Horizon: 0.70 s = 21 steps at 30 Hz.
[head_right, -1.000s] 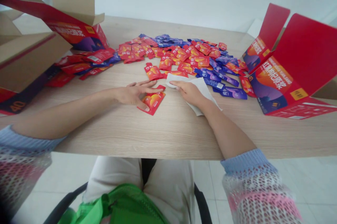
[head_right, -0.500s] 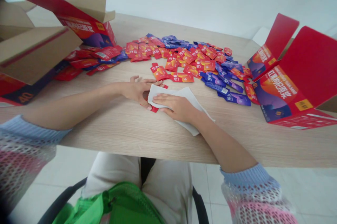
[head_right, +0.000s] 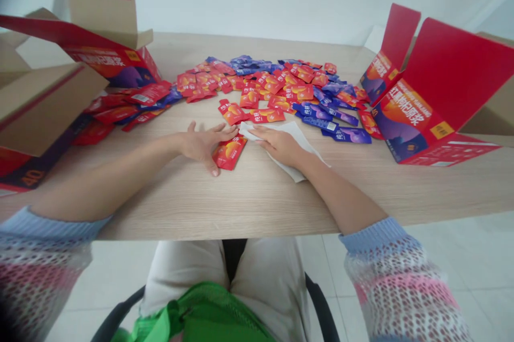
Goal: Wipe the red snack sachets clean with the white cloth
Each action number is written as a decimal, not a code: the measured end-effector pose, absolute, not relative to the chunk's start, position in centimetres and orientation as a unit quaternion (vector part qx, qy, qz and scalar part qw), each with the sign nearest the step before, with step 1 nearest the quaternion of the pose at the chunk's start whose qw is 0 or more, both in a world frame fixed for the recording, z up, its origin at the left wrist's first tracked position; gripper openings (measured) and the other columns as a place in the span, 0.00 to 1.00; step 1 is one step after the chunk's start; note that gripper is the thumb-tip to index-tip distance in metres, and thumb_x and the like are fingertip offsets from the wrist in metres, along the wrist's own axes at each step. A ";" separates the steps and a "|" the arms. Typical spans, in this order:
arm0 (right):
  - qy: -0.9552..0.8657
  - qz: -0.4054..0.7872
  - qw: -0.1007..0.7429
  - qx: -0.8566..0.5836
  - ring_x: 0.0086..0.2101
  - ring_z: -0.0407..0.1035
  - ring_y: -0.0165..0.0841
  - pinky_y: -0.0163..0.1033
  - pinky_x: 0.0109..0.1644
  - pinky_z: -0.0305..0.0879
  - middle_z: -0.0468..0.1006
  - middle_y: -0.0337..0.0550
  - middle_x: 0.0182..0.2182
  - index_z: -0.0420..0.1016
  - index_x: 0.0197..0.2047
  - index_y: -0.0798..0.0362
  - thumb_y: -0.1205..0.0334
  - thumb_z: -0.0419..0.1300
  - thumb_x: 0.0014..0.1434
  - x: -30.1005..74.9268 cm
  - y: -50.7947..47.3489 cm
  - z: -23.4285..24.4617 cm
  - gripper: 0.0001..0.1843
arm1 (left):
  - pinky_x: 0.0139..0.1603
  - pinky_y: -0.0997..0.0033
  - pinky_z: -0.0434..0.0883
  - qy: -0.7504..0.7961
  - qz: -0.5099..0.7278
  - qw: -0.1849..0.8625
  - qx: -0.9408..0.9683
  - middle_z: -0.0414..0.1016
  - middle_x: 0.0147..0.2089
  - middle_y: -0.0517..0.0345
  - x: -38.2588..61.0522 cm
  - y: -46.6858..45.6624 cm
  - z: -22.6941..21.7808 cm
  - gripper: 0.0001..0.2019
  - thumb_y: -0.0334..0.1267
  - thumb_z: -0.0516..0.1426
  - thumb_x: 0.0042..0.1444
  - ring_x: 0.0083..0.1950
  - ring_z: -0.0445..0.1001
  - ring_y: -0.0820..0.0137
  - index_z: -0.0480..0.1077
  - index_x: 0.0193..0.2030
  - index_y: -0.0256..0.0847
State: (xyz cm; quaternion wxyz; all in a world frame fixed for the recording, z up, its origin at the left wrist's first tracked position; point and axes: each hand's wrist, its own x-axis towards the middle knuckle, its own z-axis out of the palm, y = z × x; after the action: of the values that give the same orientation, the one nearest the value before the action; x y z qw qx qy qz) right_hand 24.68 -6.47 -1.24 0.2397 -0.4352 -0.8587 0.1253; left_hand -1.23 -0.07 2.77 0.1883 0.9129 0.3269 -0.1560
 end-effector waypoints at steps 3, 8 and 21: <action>-0.842 0.133 0.291 -0.435 0.65 0.52 0.38 0.53 0.67 0.51 0.61 0.41 0.65 0.60 0.66 0.45 0.58 0.47 0.68 23.6 -7.2 -0.7 0.24 | 0.58 0.21 0.31 0.320 -0.138 0.205 0.915 0.30 0.75 0.49 -1.8 -0.1 2.6 0.60 0.56 0.66 0.38 0.74 0.26 0.46 0.34 0.73 0.55; -0.858 0.185 0.226 -0.423 0.67 0.47 0.43 0.58 0.67 0.49 0.61 0.47 0.65 0.62 0.66 0.47 0.58 0.54 0.64 21.1 -8.0 -1.6 0.27 | 0.64 0.31 0.35 0.258 -0.139 0.204 0.934 0.36 0.75 0.48 -1.8 0.3 2.6 0.58 0.57 0.67 0.36 0.74 0.30 0.49 0.43 0.72 0.54; -0.854 0.344 0.239 -0.310 0.52 0.71 0.37 0.53 0.69 0.45 0.80 0.33 0.49 0.75 0.54 0.42 0.58 0.56 0.64 18.4 -11.5 0.5 0.16 | 0.66 0.38 0.34 0.249 -0.147 0.214 0.933 0.24 0.75 0.44 -2.3 1.2 2.0 0.66 0.55 0.65 0.36 0.74 0.26 0.53 0.26 0.73 0.44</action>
State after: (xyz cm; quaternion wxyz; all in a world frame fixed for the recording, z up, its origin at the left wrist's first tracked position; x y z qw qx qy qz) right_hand 18.41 -11.50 0.46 0.2387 -0.3096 -0.8536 0.3443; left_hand -2.31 1.18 2.00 0.2139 0.9331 0.2489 -0.1474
